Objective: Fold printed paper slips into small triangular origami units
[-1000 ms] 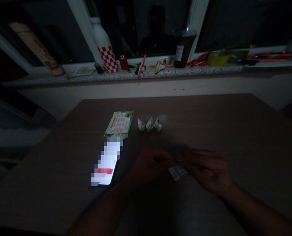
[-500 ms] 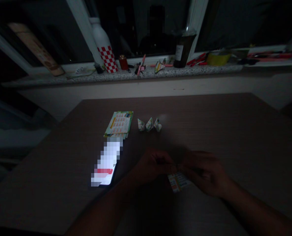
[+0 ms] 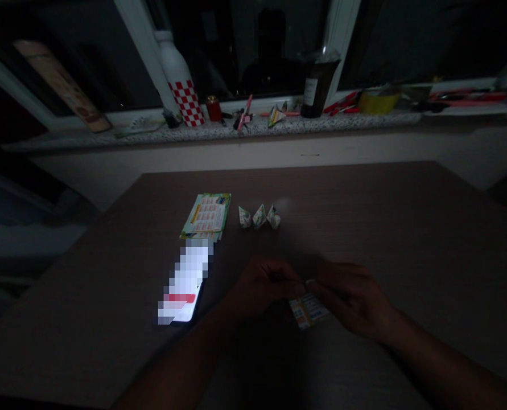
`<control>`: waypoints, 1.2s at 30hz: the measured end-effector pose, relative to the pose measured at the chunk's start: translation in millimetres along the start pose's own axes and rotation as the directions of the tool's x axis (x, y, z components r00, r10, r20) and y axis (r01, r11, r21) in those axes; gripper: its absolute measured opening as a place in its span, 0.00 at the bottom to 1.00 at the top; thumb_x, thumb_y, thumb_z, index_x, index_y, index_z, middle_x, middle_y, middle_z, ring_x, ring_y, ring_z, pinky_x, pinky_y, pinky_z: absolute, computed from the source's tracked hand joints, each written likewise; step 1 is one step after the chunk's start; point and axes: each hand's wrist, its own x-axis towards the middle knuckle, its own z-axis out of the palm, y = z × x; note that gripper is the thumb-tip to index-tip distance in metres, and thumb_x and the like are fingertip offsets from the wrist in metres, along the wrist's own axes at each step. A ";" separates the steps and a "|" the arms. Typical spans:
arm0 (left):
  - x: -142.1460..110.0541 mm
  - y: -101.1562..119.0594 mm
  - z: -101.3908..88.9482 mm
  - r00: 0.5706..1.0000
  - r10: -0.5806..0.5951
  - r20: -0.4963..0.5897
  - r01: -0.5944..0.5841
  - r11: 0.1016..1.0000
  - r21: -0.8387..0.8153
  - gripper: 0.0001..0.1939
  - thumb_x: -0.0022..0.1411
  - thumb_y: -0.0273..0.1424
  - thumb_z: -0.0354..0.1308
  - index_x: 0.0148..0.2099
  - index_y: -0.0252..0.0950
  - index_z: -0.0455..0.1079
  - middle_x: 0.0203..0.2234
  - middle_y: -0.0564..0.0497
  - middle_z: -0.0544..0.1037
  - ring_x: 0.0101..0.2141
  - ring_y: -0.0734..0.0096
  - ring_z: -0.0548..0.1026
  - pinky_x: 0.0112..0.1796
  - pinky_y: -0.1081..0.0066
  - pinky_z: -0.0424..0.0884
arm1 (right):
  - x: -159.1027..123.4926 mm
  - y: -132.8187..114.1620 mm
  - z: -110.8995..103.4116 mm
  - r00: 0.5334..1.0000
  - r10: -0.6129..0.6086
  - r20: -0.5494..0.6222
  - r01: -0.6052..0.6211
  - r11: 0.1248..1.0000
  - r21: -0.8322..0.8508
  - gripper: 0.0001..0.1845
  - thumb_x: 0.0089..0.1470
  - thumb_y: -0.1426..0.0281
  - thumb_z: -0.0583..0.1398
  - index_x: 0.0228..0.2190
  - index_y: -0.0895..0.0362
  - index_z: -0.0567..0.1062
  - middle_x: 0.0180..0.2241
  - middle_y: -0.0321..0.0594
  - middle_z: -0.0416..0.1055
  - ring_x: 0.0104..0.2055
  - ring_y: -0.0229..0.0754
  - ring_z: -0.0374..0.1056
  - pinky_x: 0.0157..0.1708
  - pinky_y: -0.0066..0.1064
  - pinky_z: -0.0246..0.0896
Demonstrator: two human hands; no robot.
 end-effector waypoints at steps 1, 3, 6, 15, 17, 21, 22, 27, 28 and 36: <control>0.0 0.0 -0.5 1.000 0.005 -0.009 -0.005 1.000 0.012 0.11 0.44 0.34 0.69 0.24 0.31 0.72 0.17 0.55 0.72 0.19 0.79 0.66 0.23 0.77 0.61 | 0.0 0.7 0.0 1.000 0.025 -0.003 -0.025 1.000 0.013 0.15 0.57 0.72 0.55 0.19 0.56 0.64 0.17 0.30 0.55 0.18 0.33 0.53 0.19 0.26 0.47; 0.9 -0.4 -1.6 0.999 0.024 -0.035 -0.023 0.999 0.036 0.11 0.45 0.34 0.68 0.24 0.31 0.72 0.17 0.55 0.72 0.20 0.79 0.67 0.24 0.77 0.62 | 0.1 3.7 -0.1 0.996 0.089 0.018 -0.090 0.994 0.067 0.17 0.59 0.69 0.53 0.19 0.56 0.65 0.17 0.30 0.56 0.18 0.32 0.54 0.18 0.25 0.49; 2.4 -0.7 -2.4 0.988 0.092 -0.122 -0.080 0.992 0.098 0.11 0.48 0.35 0.66 0.25 0.32 0.72 0.19 0.55 0.73 0.21 0.78 0.68 0.25 0.76 0.63 | 0.5 8.3 -0.2 0.986 0.152 0.071 -0.160 0.978 0.131 0.18 0.61 0.64 0.51 0.23 0.57 0.68 0.19 0.34 0.62 0.21 0.34 0.60 0.22 0.26 0.55; -1.7 1.3 1.6 0.978 0.159 -0.134 -0.135 0.977 0.168 0.12 0.50 0.36 0.65 0.27 0.32 0.71 0.19 0.54 0.73 0.21 0.78 0.68 0.24 0.77 0.64 | 0.0 4.1 -0.4 1.000 0.015 -0.019 -0.016 0.997 -0.070 0.13 0.59 0.73 0.53 0.23 0.58 0.70 0.17 0.33 0.62 0.18 0.34 0.58 0.20 0.26 0.52; -0.9 -0.4 1.9 0.979 0.156 -0.129 -0.135 0.978 0.159 0.12 0.50 0.37 0.65 0.27 0.31 0.71 0.19 0.54 0.72 0.21 0.78 0.68 0.24 0.77 0.64 | -0.4 5.4 0.5 0.999 0.034 -0.026 -0.035 0.998 -0.052 0.14 0.59 0.72 0.54 0.21 0.57 0.68 0.16 0.32 0.60 0.17 0.33 0.56 0.18 0.26 0.50; 2.3 -6.1 2.0 0.987 0.126 -0.102 -0.115 0.988 0.108 0.14 0.52 0.39 0.64 0.31 0.32 0.71 0.21 0.53 0.73 0.21 0.77 0.70 0.24 0.76 0.66 | -1.3 9.7 3.3 0.976 0.215 -0.028 -0.211 0.971 0.111 0.20 0.59 0.66 0.53 0.17 0.57 0.66 0.15 0.31 0.57 0.16 0.32 0.55 0.17 0.25 0.48; 2.6 -7.0 1.6 0.988 0.129 -0.090 -0.121 0.989 0.090 0.14 0.53 0.39 0.63 0.35 0.32 0.71 0.23 0.52 0.74 0.22 0.76 0.71 0.24 0.75 0.67 | -1.2 10.6 3.9 0.958 0.287 -0.020 -0.278 0.942 0.186 0.21 0.60 0.64 0.53 0.17 0.57 0.66 0.15 0.32 0.58 0.16 0.32 0.55 0.17 0.25 0.49; -1.3 -4.7 -3.3 0.927 0.363 -0.089 -0.325 0.901 0.288 0.21 0.53 0.35 0.64 0.49 0.36 0.67 0.39 0.46 0.76 0.36 0.68 0.74 0.37 0.69 0.70 | 3.4 14.1 5.4 0.784 0.604 0.142 -0.522 0.518 0.678 0.22 0.56 0.57 0.56 0.17 0.58 0.67 0.10 0.28 0.55 0.13 0.31 0.52 0.14 0.24 0.49; -2.2 -3.5 -4.3 0.905 0.420 -0.059 -0.369 0.849 0.378 0.22 0.53 0.34 0.64 0.50 0.36 0.67 0.42 0.45 0.75 0.38 0.67 0.73 0.38 0.69 0.70 | 4.3 14.7 5.7 0.755 0.623 0.205 -0.537 0.408 0.738 0.22 0.55 0.57 0.57 0.16 0.58 0.67 0.09 0.27 0.53 0.12 0.31 0.51 0.13 0.24 0.51; -0.5 -1.2 -4.2 0.783 0.616 0.089 -0.519 0.567 0.639 0.04 0.59 0.29 0.59 0.37 0.35 0.72 0.33 0.49 0.76 0.36 0.71 0.74 0.39 0.71 0.68 | 1.7 19.6 13.3 0.682 0.530 0.503 -0.668 0.173 0.723 0.24 0.54 0.56 0.55 0.14 0.55 0.63 0.10 0.29 0.56 0.10 0.34 0.56 0.11 0.27 0.57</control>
